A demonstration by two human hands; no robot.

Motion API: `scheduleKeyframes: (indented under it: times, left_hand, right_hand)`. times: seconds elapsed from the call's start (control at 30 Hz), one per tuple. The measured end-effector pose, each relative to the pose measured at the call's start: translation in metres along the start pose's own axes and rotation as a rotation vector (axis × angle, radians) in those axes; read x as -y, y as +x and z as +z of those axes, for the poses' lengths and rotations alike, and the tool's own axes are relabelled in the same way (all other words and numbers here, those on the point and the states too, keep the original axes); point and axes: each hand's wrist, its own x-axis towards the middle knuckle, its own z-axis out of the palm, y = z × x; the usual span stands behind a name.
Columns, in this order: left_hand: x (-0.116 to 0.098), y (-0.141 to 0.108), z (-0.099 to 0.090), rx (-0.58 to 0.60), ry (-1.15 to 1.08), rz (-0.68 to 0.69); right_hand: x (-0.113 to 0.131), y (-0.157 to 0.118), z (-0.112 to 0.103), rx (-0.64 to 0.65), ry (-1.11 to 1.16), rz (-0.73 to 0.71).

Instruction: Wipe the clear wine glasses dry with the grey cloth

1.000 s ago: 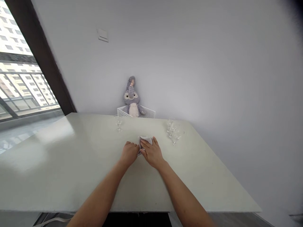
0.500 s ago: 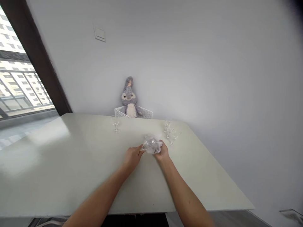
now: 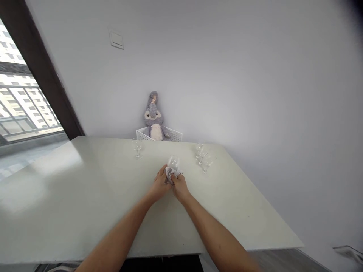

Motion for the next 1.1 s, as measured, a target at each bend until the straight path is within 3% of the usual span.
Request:
scheduleKeyframes:
  times: [0.07,0.13,0.2,0.27,0.33,0.5,0.57,0.67,0.8,0.87,0.93,1.03,1.1]
  left_hand:
    - [-0.004,0.003,-0.008,0.057,-0.298,-0.094]
    - [-0.010,0.005,-0.014,0.021,-0.520,-0.193]
    - [-0.014,0.006,-0.019,-0.058,-0.617,-0.273]
    - [-0.015,0.006,-0.022,-0.118,-0.642,-0.324]
    - [-0.013,0.006,-0.028,-0.106,-0.685,-0.333]
    - [-0.005,0.003,-0.043,0.176,-1.008,-0.261]
    - [-0.004,0.003,-0.046,0.196,-1.078,-0.243]
    - [-0.001,0.005,-0.045,0.086,-1.038,-0.321]
    - [0.006,0.011,-0.038,-0.141,-0.913,-0.401]
    - [0.013,0.014,-0.036,-0.249,-0.875,-0.415]
    - [0.021,0.016,-0.036,-0.385,-0.824,-0.418]
    - [0.030,0.018,-0.043,-0.629,-0.683,-0.371]
    - [0.031,0.017,-0.050,-0.752,-0.611,-0.300]
  right_hand:
    - [0.002,0.002,-0.007,-0.042,-0.154,-0.014]
    - [0.004,0.001,-0.010,-0.084,-0.390,-0.031]
    - [0.006,-0.002,-0.009,-0.082,-0.626,-0.030]
    - [0.010,-0.005,-0.006,-0.029,-0.690,-0.026]
    - [0.015,-0.009,-0.003,0.099,-0.513,-0.006]
    - [0.032,-0.020,-0.004,0.582,0.253,0.242]
    - [0.035,-0.022,-0.005,0.664,0.376,0.291]
    - [0.033,-0.019,-0.005,0.578,0.225,0.215]
    - [0.025,-0.011,-0.005,0.199,-0.436,-0.075]
    - [0.023,-0.010,-0.005,0.115,-0.686,-0.178]
    - [0.024,-0.012,-0.005,0.149,-0.855,-0.232]
    - [0.027,-0.017,-0.008,0.341,-1.064,-0.335]
    - [0.029,-0.018,-0.011,0.404,-1.126,-0.448]
